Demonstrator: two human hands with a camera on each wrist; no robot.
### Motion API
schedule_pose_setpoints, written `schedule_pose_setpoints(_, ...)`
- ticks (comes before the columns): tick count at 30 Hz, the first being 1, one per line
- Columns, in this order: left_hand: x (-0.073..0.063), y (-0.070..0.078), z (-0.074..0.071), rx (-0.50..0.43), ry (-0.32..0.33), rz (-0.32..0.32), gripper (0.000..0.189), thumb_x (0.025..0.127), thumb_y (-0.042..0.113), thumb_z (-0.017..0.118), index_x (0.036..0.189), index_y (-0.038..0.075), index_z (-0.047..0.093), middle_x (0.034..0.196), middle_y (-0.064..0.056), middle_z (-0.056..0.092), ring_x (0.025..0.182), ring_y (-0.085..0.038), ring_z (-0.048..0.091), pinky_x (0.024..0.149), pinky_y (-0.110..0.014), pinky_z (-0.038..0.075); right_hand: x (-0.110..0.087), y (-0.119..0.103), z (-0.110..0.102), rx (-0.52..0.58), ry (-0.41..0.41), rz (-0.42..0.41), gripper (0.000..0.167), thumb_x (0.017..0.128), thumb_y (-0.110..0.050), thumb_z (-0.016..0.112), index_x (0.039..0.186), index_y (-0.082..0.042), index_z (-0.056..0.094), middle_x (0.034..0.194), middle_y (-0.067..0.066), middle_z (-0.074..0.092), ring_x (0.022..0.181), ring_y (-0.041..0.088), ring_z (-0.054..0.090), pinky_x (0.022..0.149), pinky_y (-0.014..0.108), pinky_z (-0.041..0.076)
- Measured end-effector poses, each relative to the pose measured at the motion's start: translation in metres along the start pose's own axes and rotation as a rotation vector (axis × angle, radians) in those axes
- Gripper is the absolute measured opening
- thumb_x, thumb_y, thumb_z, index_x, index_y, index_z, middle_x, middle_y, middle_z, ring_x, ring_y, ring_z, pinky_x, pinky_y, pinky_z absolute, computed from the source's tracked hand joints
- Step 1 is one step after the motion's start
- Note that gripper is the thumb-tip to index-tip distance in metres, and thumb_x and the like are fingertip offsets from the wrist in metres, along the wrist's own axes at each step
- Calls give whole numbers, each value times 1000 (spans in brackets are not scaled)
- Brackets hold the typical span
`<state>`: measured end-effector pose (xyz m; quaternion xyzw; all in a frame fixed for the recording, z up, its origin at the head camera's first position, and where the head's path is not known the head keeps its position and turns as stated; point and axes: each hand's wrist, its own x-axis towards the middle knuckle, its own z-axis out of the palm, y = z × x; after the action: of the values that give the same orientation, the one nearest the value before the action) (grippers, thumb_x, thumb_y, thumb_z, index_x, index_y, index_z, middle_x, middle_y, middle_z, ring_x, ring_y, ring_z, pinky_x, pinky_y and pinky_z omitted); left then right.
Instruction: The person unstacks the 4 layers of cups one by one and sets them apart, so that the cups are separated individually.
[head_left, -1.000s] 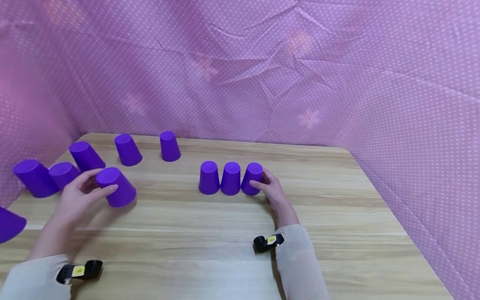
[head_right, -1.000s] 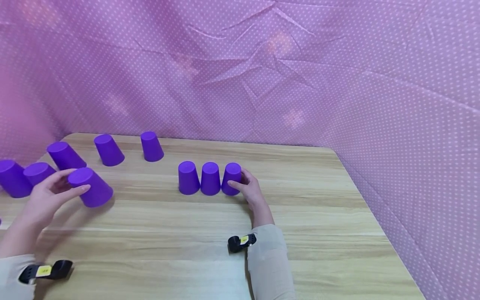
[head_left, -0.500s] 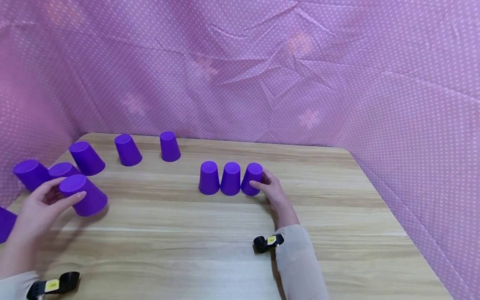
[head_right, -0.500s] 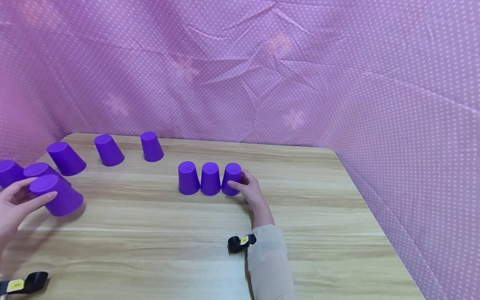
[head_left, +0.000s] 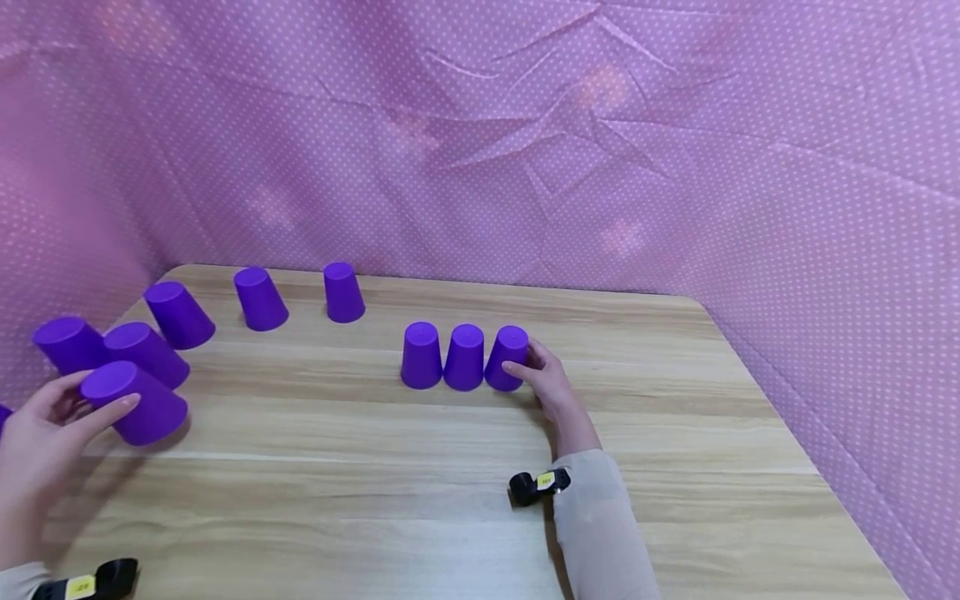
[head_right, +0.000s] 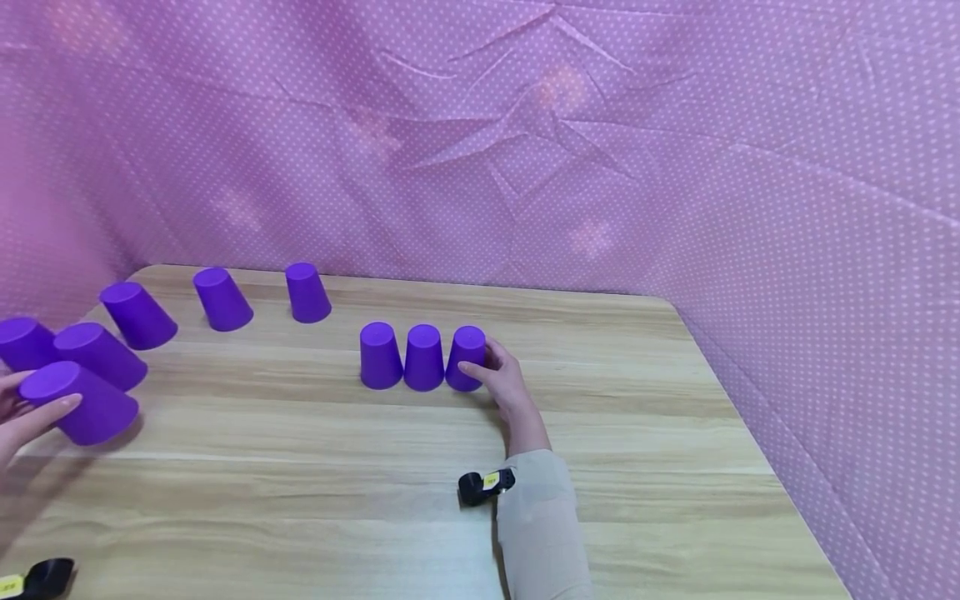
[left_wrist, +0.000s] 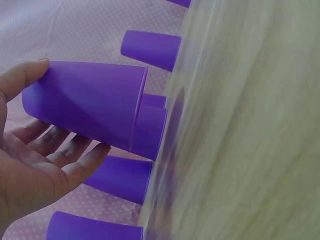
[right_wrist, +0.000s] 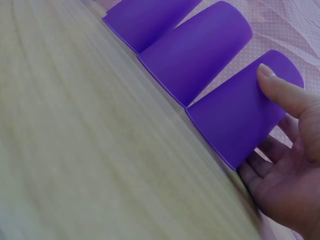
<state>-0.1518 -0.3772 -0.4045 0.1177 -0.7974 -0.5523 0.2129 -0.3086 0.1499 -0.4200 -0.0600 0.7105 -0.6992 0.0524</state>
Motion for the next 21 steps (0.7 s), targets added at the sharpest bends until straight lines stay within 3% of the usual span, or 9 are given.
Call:
schedule_pose_setpoints(6,8,-30,-11,57,32,-26,54,73,8,69,119,26,46,94,23,49,82,13,46,65,-1,35,0,0,1,-12,7,15,55,73,-7,67,123,-8,45,117,14,49,108,24,43,95,36,30)
schedule_pose_setpoints(9,10,-42,-17,-68,36,-16,55,72,2,68,120,19,47,96,19,51,83,12,49,68,-1,35,0,0,1,-11,7,20,55,73,-7,67,123,-9,45,118,14,49,108,24,43,95,35,30)
schedule_pose_setpoints(14,10,-50,-23,-314,26,16,49,68,-10,66,108,15,52,93,14,58,79,7,54,68,-3,39,1,0,0,-12,13,27,56,73,-8,67,124,-9,45,118,13,49,108,23,43,95,35,30)
schedule_pose_setpoints(21,9,-56,-30,-294,43,24,50,68,-12,65,107,18,52,88,16,59,74,7,54,61,-5,42,2,1,0,-11,7,25,56,73,-8,68,124,-9,45,117,14,49,108,23,44,95,35,30)
